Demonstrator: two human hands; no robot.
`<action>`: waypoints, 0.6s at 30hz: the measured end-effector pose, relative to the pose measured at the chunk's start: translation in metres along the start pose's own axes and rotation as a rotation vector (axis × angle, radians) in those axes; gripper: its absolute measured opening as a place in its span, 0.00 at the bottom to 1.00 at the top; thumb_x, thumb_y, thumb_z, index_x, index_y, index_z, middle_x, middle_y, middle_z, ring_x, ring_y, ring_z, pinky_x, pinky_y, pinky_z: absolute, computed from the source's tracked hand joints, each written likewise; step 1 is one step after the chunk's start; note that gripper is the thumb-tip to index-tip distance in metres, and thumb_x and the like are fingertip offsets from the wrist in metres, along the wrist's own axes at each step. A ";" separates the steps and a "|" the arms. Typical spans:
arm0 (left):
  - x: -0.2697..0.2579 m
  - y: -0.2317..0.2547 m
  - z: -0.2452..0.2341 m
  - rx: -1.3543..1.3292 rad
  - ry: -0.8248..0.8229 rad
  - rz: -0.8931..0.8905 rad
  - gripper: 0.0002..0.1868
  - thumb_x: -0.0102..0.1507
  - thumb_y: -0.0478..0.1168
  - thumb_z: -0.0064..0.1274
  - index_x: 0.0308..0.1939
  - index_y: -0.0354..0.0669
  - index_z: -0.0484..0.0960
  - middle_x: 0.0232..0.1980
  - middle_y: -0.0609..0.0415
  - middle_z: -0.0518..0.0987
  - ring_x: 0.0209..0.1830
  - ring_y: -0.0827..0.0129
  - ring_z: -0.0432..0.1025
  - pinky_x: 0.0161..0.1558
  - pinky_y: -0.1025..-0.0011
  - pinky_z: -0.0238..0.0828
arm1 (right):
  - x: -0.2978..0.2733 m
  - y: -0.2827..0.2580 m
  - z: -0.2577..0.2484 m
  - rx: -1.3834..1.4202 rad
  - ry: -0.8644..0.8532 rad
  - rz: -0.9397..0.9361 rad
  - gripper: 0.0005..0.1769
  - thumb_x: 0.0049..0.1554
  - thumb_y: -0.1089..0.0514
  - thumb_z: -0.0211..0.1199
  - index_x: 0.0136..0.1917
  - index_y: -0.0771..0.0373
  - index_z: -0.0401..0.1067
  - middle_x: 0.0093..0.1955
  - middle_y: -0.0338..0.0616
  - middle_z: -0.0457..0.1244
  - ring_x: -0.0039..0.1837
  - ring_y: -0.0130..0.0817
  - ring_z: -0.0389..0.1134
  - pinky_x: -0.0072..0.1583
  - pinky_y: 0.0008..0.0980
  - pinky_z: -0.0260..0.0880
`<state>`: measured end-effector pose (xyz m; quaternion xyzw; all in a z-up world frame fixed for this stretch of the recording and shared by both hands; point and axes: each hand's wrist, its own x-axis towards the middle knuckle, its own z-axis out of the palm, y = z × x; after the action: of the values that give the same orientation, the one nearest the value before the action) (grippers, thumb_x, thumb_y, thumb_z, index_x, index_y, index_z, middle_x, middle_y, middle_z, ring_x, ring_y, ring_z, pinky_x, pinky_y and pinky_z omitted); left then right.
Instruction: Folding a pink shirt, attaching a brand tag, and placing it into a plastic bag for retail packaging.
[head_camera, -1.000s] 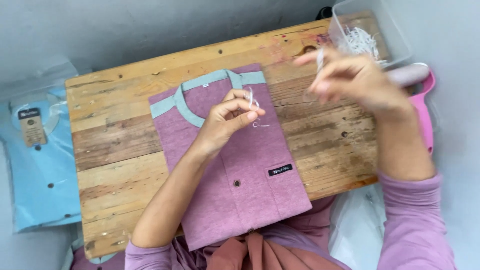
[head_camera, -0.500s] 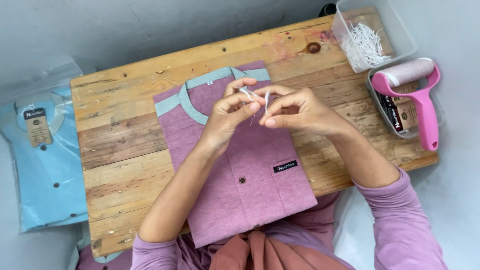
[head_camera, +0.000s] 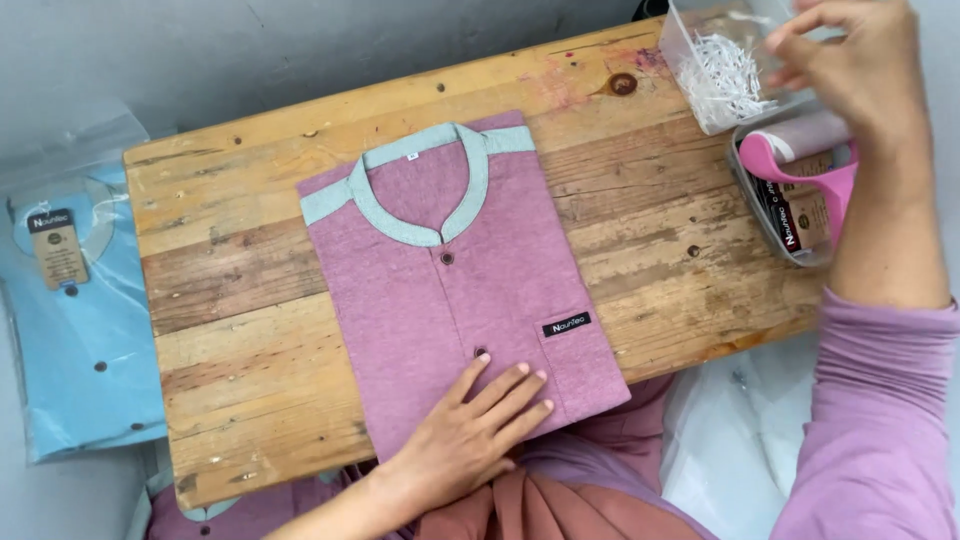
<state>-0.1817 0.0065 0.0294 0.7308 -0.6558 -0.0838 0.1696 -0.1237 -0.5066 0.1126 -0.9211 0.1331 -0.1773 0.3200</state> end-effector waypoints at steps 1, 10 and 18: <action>-0.006 0.006 0.009 0.093 0.094 0.000 0.39 0.60 0.42 0.47 0.77 0.43 0.60 0.81 0.42 0.57 0.82 0.54 0.49 0.77 0.44 0.34 | 0.006 0.018 -0.003 0.019 0.010 0.017 0.05 0.77 0.71 0.69 0.56 0.69 0.76 0.50 0.49 0.68 0.42 0.33 0.72 0.41 0.21 0.71; -0.017 0.021 0.015 0.175 0.144 -0.097 0.33 0.68 0.40 0.36 0.78 0.37 0.57 0.82 0.44 0.55 0.83 0.60 0.47 0.79 0.52 0.38 | -0.027 -0.051 0.051 0.322 0.123 -0.327 0.04 0.82 0.79 0.69 0.63 0.80 0.74 0.55 0.60 0.68 0.42 0.34 0.64 0.44 0.27 0.69; -0.028 0.021 0.004 -0.071 -0.115 0.012 0.39 0.66 0.49 0.39 0.79 0.37 0.51 0.83 0.43 0.46 0.84 0.57 0.36 0.79 0.52 0.24 | -0.068 -0.151 0.155 0.783 -0.304 -0.087 0.01 0.63 0.63 0.64 0.50 0.62 0.75 0.44 0.41 0.70 0.35 0.18 0.62 0.36 0.12 0.64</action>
<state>-0.2058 0.0316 0.0304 0.7142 -0.6656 -0.1480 0.1581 -0.1015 -0.2833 0.0784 -0.7503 -0.0320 -0.0900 0.6541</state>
